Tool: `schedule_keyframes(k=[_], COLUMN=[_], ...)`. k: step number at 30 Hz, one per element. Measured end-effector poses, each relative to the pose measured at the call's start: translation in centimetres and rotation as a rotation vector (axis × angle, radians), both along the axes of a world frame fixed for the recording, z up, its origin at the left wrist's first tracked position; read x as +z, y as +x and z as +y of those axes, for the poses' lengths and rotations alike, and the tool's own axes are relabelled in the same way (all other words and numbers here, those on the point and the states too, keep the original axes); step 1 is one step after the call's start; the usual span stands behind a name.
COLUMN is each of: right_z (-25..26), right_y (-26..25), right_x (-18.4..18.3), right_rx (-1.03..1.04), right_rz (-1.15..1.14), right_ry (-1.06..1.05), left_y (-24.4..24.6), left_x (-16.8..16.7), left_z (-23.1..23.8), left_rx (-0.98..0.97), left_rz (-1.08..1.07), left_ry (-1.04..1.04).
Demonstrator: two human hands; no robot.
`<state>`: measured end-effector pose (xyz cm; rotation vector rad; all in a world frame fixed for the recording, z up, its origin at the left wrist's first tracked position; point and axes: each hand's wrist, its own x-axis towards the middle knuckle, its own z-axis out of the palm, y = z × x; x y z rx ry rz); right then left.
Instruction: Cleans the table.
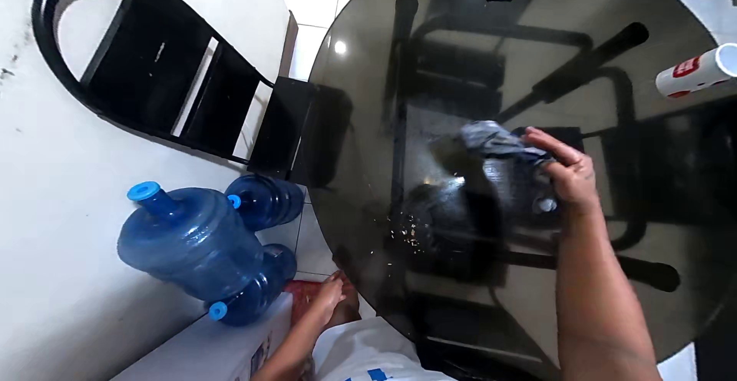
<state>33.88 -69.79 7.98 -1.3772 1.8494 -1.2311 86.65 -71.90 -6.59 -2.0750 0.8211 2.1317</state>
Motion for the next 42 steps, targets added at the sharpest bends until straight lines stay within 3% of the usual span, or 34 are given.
schedule_keyframes(k=[3,5,9,13,17,20,22,24,28,32,34,36,39,42], right_z=[-0.1,-2.0,-6.3,-6.3,-1.5,1.3,1.0,-0.7,-7.3,-16.6,-20.4,-23.2,-24.2,-20.6], right_y=[-5.2,-5.0,-0.8,9.2,22.9,28.0,27.4,23.9,11.6,2.4,3.2,7.1,15.0,22.5], right_x=[-6.3,-10.3,-11.5,-11.5,-10.5,-10.5,-9.3,-7.0,-4.5,-7.3,-9.9,-10.8,-11.3,-10.9], right_rx=[-0.166,-0.227,-0.228,0.036,0.316,0.309,0.151,-0.008,-0.096,-0.206,-0.228,-0.148,0.166,0.533], right_rz=[0.281,0.534,0.676,0.619,0.504,0.362,0.105,0.005,0.239,0.364,0.471,0.628,0.686,0.643], right_ry=[0.325,0.467,0.441,0.261,0.308,0.172,0.141,0.114,0.05,0.27,0.437,0.463,0.259,0.096], left_y=[-0.1,0.3,0.8,-0.2,-1.7,-2.1,-2.0,-1.8,-1.0,-0.6,-0.6,-0.6,-0.8,-0.5], left_x=[-0.1,-0.4,-0.9,-0.4,1.1,1.8,2.3,2.9,3.2,3.5,3.2,2.9,2.9,3.1], left_z=[0.6,1.1,2.3,2.4,1.8,1.4,1.4,1.2,1.8,1.9,1.8,1.3,0.9,0.8], left_rx=[0.009,0.003,0.012,0.039,0.151,0.246,0.29,0.295,0.314,0.35,0.402,0.458,0.473,0.44], left_rz=[-0.012,-0.01,-0.008,-0.001,0.044,0.111,0.152,0.194,0.268,0.397,0.429,0.44,0.476,0.469], left_ry=[0.005,0.011,0.054,0.087,0.113,0.173,0.221,0.25,0.316,0.346,0.331,0.309,0.32,0.341])
